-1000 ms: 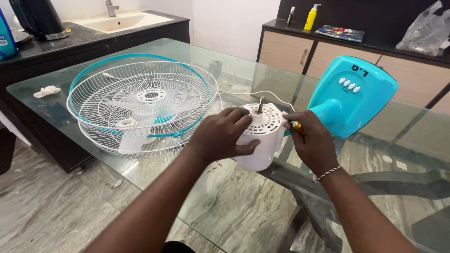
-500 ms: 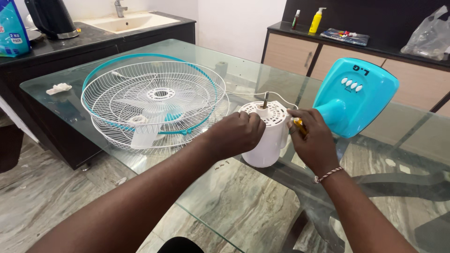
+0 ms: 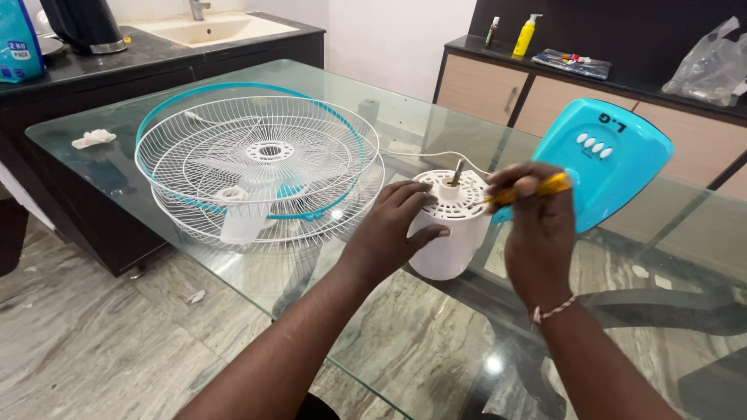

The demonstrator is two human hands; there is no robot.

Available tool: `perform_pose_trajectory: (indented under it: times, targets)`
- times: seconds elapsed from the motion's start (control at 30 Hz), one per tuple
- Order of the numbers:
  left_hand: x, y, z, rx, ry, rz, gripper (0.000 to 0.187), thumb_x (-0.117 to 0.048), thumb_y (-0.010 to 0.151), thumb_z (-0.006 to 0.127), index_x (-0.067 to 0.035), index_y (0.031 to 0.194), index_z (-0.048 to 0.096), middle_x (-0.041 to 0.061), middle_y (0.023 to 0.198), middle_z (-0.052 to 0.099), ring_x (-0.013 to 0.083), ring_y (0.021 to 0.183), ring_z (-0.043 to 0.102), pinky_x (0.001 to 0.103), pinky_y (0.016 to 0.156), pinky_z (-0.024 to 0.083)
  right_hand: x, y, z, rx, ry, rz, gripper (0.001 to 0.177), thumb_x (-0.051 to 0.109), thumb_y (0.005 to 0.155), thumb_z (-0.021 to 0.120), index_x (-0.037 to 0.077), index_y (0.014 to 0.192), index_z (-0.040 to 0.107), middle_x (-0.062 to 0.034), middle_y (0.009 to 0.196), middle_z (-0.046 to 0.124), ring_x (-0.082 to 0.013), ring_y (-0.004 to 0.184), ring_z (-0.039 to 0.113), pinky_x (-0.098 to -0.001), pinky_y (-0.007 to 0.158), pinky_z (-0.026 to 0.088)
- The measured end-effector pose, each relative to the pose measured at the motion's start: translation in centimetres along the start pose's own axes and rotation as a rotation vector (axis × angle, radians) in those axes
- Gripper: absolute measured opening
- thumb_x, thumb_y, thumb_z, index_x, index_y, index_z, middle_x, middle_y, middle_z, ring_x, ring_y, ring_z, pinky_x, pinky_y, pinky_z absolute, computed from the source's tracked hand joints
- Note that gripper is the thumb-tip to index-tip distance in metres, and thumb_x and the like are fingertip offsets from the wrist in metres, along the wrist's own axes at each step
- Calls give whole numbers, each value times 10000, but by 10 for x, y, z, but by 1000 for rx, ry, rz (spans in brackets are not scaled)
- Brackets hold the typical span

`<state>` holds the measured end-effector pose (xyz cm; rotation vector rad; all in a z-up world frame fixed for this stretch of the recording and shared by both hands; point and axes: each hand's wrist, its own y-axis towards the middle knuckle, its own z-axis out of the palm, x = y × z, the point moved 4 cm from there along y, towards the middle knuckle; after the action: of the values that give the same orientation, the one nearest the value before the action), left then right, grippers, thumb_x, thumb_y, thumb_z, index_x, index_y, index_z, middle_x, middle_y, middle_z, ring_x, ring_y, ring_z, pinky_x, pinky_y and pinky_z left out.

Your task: The person disassembles a small electric fan on a glass table. They use a screwdriver to remove screws from the front grille, motor housing, and rear control panel, then separate the plastic covers to expose the internal motor and wiring.

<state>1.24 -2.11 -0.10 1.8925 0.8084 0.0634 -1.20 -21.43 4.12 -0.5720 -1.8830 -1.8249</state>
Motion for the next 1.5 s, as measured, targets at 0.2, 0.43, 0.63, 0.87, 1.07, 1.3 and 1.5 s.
perform_pose_trajectory:
  times: [0.2, 0.43, 0.63, 0.87, 1.07, 1.3, 1.5]
  targets:
    - [4, 2, 1, 18, 11, 54, 530, -373, 805, 847, -27, 1171, 684, 137, 1308, 672, 337, 1318, 562, 437, 1055, 510, 2, -18, 14, 56, -117, 44, 142, 129, 1109, 554, 16, 1193, 532, -141, 1122, 710, -196, 1044, 715, -334, 945, 602]
    - [6, 4, 3, 30, 16, 35, 542, -367, 809, 838, -16, 1190, 678, 137, 1304, 670, 334, 1313, 558, 429, 1049, 505, 6, -29, 15, -14, -31, 17, 126, 30, 1033, 660, 13, 1145, 606, -135, 1133, 735, -195, 1043, 727, -337, 947, 616]
    - [10, 4, 6, 20, 19, 37, 521, -348, 820, 833, -14, 1189, 678, 142, 1287, 679, 337, 1305, 564, 429, 1062, 502, 32, -55, 24, 32, -631, -214, 183, -15, 882, 790, 41, 1042, 720, -109, 1170, 735, -212, 1104, 725, -322, 945, 579]
    - [12, 3, 10, 12, 9, 13, 521, -330, 829, 824, -8, 1210, 676, 150, 1291, 683, 338, 1317, 558, 423, 1053, 507, 33, -75, 36, 95, -743, -338, 244, -17, 864, 802, 79, 1083, 759, -65, 1186, 709, -218, 1156, 731, -324, 979, 608]
    - [13, 5, 10, 13, -11, 14, 504, -312, 825, 825, -8, 1200, 682, 149, 1287, 685, 340, 1315, 553, 425, 1048, 506, 33, -74, 35, 101, -831, -381, 252, 9, 846, 835, 92, 1069, 753, -51, 1157, 712, -205, 1110, 742, -316, 934, 621]
    - [12, 4, 10, 10, -3, 38, 471, -293, 827, 818, -4, 1174, 683, 152, 1284, 687, 345, 1312, 564, 420, 1039, 518, 35, -75, 38, 145, -912, -426, 314, 13, 840, 833, 108, 1126, 745, -49, 1133, 684, -202, 1095, 734, -330, 906, 615]
    - [13, 6, 9, 2, -15, 78, 470, -278, 817, 827, 2, 1169, 689, 157, 1266, 698, 338, 1279, 575, 420, 1029, 520, 31, -69, 39, 224, -981, -538, 369, 24, 853, 831, 112, 1200, 741, -47, 1159, 655, -197, 1054, 735, -319, 852, 613]
